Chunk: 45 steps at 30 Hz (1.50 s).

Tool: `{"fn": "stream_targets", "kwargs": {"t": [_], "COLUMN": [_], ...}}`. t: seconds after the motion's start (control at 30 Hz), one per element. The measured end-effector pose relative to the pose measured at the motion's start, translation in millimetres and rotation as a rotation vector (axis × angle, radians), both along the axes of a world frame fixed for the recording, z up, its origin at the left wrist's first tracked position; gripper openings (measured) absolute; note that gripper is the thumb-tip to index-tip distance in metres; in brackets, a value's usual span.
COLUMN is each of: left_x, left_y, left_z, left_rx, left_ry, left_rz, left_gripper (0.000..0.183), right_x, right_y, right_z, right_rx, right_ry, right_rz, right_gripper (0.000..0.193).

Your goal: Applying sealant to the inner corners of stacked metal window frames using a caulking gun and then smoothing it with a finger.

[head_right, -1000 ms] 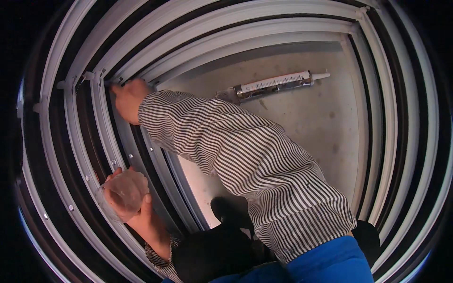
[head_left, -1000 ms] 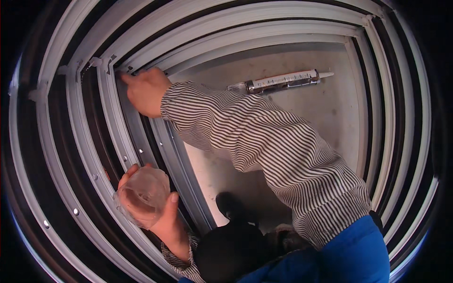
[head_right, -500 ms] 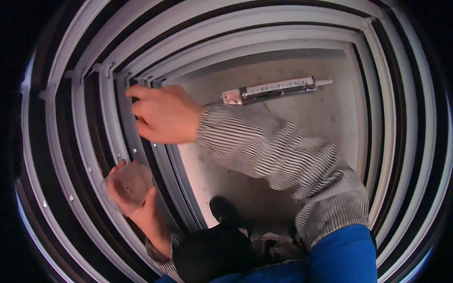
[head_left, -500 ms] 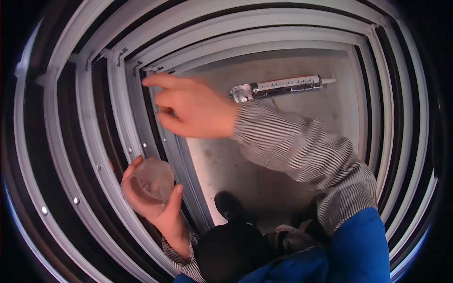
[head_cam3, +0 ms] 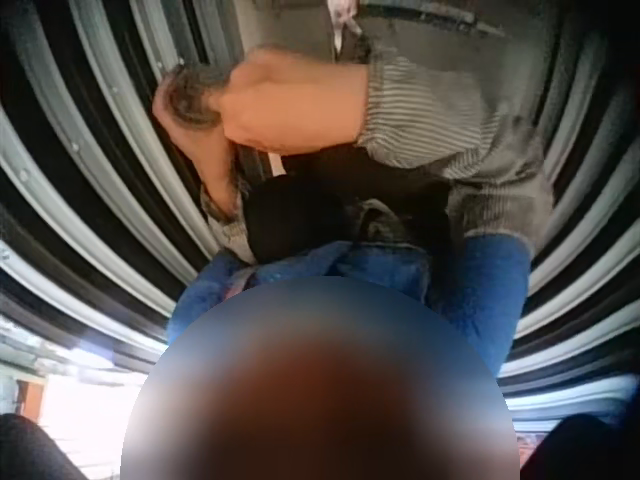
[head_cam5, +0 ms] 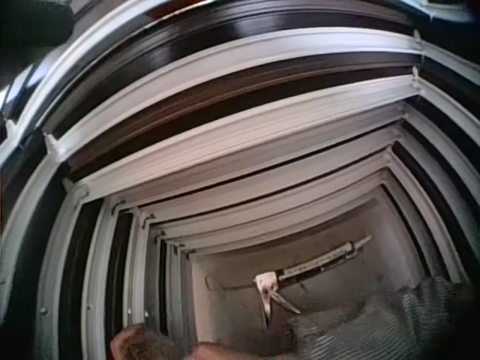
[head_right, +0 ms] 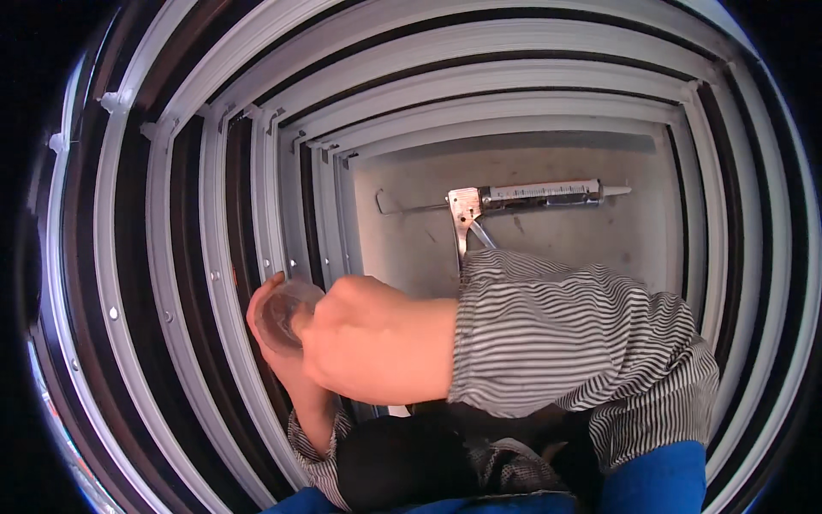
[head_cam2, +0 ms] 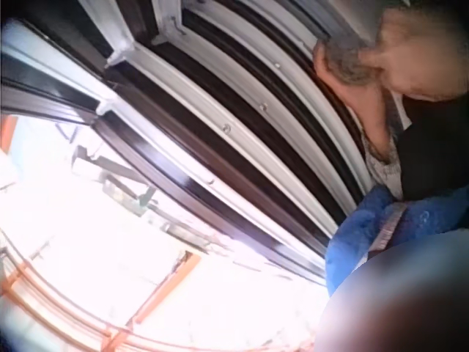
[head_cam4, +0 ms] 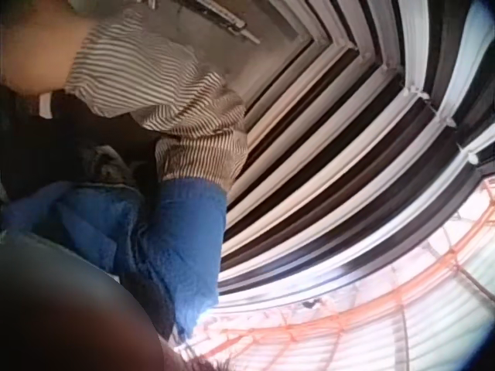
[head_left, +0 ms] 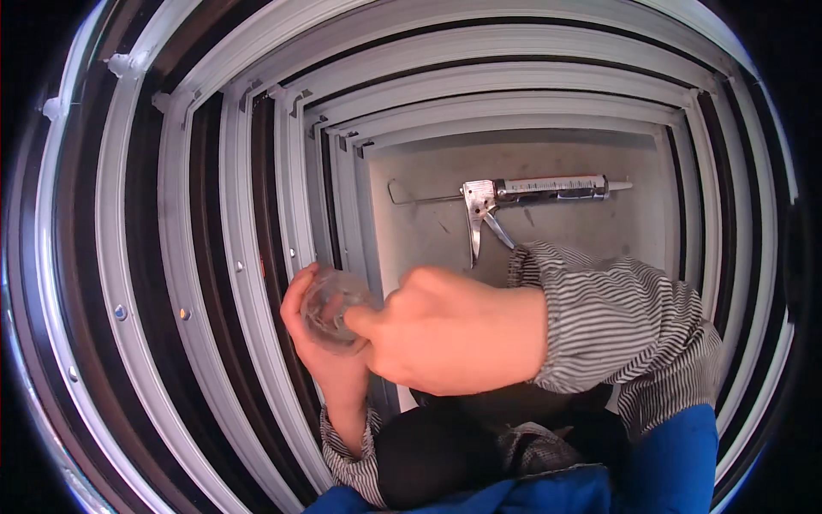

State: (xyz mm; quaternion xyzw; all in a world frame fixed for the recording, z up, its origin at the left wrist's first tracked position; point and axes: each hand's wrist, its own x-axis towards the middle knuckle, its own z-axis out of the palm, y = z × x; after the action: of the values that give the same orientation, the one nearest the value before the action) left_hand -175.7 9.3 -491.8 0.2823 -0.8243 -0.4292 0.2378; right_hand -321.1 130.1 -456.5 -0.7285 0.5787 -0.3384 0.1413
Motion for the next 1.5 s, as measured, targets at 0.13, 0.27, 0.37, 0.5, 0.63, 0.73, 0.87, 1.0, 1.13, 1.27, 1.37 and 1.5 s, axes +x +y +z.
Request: {"fn": "stream_targets", "kwargs": {"t": [0.13,0.27,0.37,0.5,0.63,0.73,0.87,1.0,1.13,1.27,1.37,1.5], "left_x": [-0.5,1.4,1.7,1.0,1.0,0.7,-1.2,-2.8,-1.8,-1.3,-1.9,-1.9], "left_y": [-1.0,-5.0,-6.5,-6.2,-6.5,-6.1,-4.6,-5.7,-4.6,-5.2,-5.5,-4.1], "left_z": [0.8,-0.6,-1.0,-1.5,-1.3,-0.2,0.1,-0.1,-0.3,1.5,2.0,0.1], "left_rx": [-0.021,-0.014,-0.067,-0.009,0.100,0.080,0.148,0.150,0.171,0.151,0.191,0.207], "left_ry": [0.045,0.101,0.034,0.057,0.071,0.057,0.085,0.096,0.102,0.080,0.087,0.104], "left_rz": [0.028,-0.059,-0.064,-0.047,0.026,0.037,0.064,0.042,0.037,0.030,0.051,0.067], "left_gripper": [0.081,0.079,0.081,0.082,0.089,0.089,0.089,0.090,0.090,0.089,0.089,0.091], "right_x": [-8.6,-39.0,-51.9,-64.0,-69.0,-70.2,-65.7,-60.0,-60.2,-68.0,-68.3,-62.4], "right_y": [7.7,-13.7,-49.7,-97.3,-126.1,-139.7,-148.7,-145.3,-144.8,-144.4,-135.1,-131.0], "right_z": [-9.0,-66.3,-118.9,-165.5,-177.0,-172.7,-166.3,-170.9,-178.0,-176.9,-174.5,-175.7], "right_rx": [-0.192,-0.166,0.148,0.242,0.250,0.262,0.306,0.315,0.228,0.279,0.193,0.106], "right_ry": [-0.454,-0.482,-0.367,-0.238,-0.037,0.008,0.016,0.128,0.230,0.171,0.148,0.144], "right_rz": [-0.064,-0.419,-0.567,-0.611,-0.619,-0.661,-0.689,-0.687,-0.706,-0.806,-0.797,-0.788], "right_gripper": [0.020,0.020,0.022,0.021,0.018,0.018,0.022,0.031,0.036,0.035,0.028,0.022]}}
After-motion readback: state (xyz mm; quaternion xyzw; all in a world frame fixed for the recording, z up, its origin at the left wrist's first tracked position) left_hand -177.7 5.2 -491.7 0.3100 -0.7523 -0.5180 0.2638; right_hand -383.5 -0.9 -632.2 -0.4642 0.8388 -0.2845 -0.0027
